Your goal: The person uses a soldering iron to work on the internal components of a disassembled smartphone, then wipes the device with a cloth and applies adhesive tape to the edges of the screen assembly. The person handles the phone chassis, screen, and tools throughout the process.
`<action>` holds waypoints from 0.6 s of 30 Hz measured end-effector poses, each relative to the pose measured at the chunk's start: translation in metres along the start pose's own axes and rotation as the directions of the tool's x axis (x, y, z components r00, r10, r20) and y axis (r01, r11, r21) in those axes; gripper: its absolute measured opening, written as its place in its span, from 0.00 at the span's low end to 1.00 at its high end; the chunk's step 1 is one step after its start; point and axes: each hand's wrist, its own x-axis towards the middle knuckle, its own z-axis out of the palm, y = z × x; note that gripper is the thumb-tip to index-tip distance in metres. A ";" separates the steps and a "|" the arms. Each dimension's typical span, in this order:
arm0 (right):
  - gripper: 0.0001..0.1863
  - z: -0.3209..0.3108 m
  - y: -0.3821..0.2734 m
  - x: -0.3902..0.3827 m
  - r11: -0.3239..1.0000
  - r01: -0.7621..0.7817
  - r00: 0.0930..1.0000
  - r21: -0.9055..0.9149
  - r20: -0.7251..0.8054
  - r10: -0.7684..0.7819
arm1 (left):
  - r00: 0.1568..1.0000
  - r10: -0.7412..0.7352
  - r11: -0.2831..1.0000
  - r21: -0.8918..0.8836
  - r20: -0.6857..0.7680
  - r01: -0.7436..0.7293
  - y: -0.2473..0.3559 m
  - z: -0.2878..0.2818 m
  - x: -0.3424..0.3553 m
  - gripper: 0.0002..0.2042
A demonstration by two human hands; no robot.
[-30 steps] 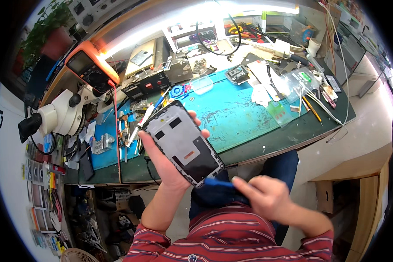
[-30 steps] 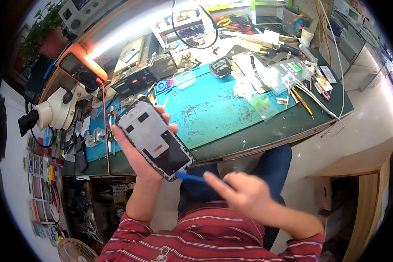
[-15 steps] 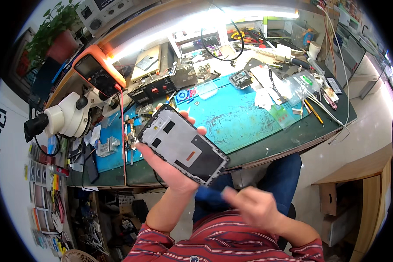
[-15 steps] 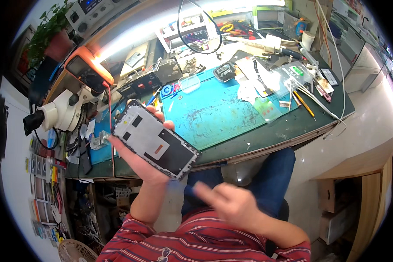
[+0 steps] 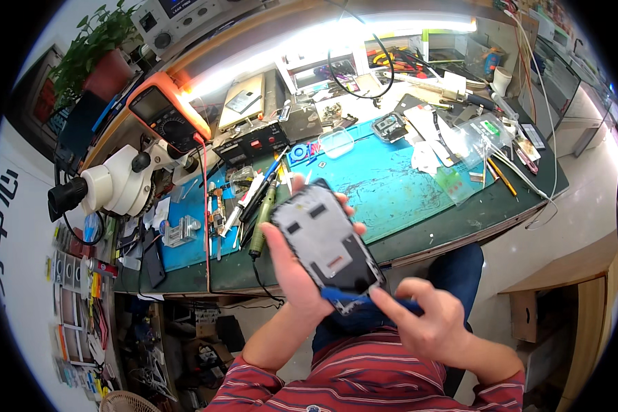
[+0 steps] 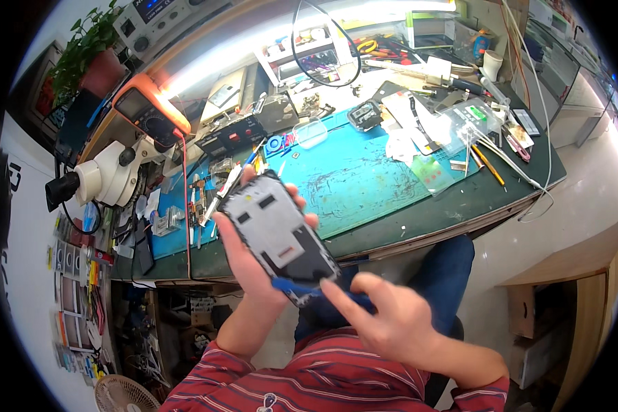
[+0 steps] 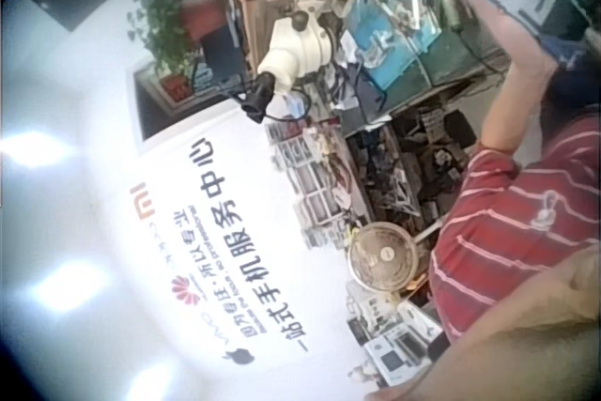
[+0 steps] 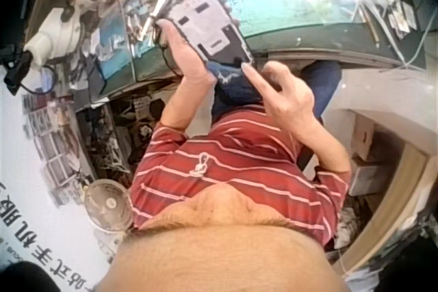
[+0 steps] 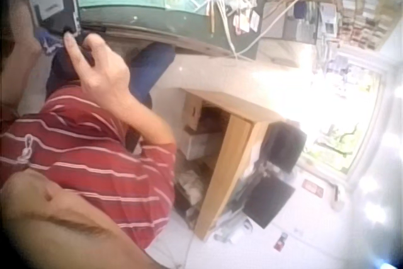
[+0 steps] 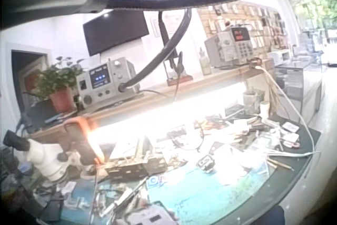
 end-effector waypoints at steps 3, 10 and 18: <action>0.32 -0.004 0.012 0.035 0.993 0.029 0.999 -0.116 -0.018 -0.031 | 0.976 -0.213 0.976 -0.037 0.039 0.214 -0.005 0.003 -0.006 0.38; 0.32 -0.004 0.019 0.034 0.988 0.111 0.993 -0.109 -0.022 -0.114 | 0.929 -0.358 0.934 0.014 0.090 0.358 0.000 -0.007 -0.005 0.44; 0.34 -0.017 0.018 0.039 0.989 -0.040 0.988 -0.145 -0.154 0.018 | 0.906 -0.418 0.895 0.140 -0.066 0.423 0.001 -0.004 -0.014 0.46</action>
